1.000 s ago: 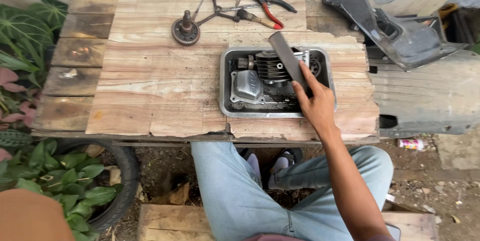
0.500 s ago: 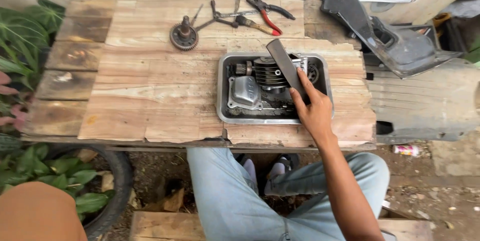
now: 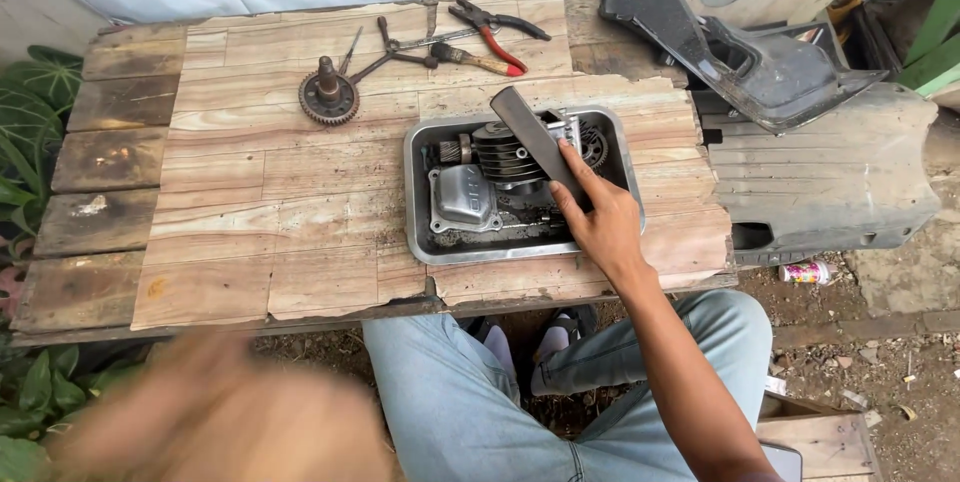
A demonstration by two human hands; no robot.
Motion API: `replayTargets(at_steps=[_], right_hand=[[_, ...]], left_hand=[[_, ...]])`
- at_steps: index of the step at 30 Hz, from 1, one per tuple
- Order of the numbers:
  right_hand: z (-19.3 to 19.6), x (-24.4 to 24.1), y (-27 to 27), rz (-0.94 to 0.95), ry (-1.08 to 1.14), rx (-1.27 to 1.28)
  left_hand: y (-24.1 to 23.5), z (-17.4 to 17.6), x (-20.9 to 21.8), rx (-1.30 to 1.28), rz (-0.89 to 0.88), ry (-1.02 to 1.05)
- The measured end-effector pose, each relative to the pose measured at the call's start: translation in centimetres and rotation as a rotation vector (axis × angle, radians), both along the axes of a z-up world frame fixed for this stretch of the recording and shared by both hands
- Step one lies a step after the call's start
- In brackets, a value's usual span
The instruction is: The person files a metal engine cylinder head with a flat metal file while holding it in a metal tray. The person repeatedly turns the cylinder head to file different sides and edges.
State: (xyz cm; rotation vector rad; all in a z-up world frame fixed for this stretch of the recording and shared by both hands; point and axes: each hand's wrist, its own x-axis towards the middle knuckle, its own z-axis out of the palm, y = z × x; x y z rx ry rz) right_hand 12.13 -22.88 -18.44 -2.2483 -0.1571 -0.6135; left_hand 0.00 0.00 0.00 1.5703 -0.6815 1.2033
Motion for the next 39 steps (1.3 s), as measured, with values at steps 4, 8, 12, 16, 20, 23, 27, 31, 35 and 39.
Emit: replayTargets(at_steps=[4,8,12,16,20,23,27,31,35,39], right_hand=[[-0.2,0.1,-0.2,0.04,0.018,-0.072],[0.4,-0.2,0.1,-0.001,0.014,0.042],[-1.0,0.8,0.0,0.016,0.009,0.115],[-0.9,0.7,-0.1,0.034,0.046,0.13],[-0.5,0.6,-0.4,0.002,0.022,0.14],[-0.6,0.8,-0.4,0.029,0.026,0.17],[-0.7,1.2,-1.1,0.004,0.025,0.216],[-0.2,0.6,-0.5,0.019,0.022,0.184],[0.4,0.1,-0.4,-0.037,0.032,0.143],[-1.7,0.8,-0.2,-0.001,0.041,0.053]], left_hand=[[-2.0,-8.9,8.6,-0.027,-0.008,0.0],[-3.7,-14.9,14.2,0.368,-0.012,0.44],[-4.8,-18.0,17.5,0.774,0.088,0.705],[-4.4,-20.0,18.7,0.829,0.153,0.604],[-4.3,-20.5,18.9,0.785,0.121,0.594],[-4.3,-20.7,18.8,0.764,0.106,0.607],[-4.2,-21.2,19.4,0.799,0.109,0.582],[-4.1,-20.7,18.7,0.817,0.138,0.551],[-4.2,-20.8,18.6,0.862,0.204,0.509],[-4.6,-22.2,19.2,0.858,0.267,0.561]])
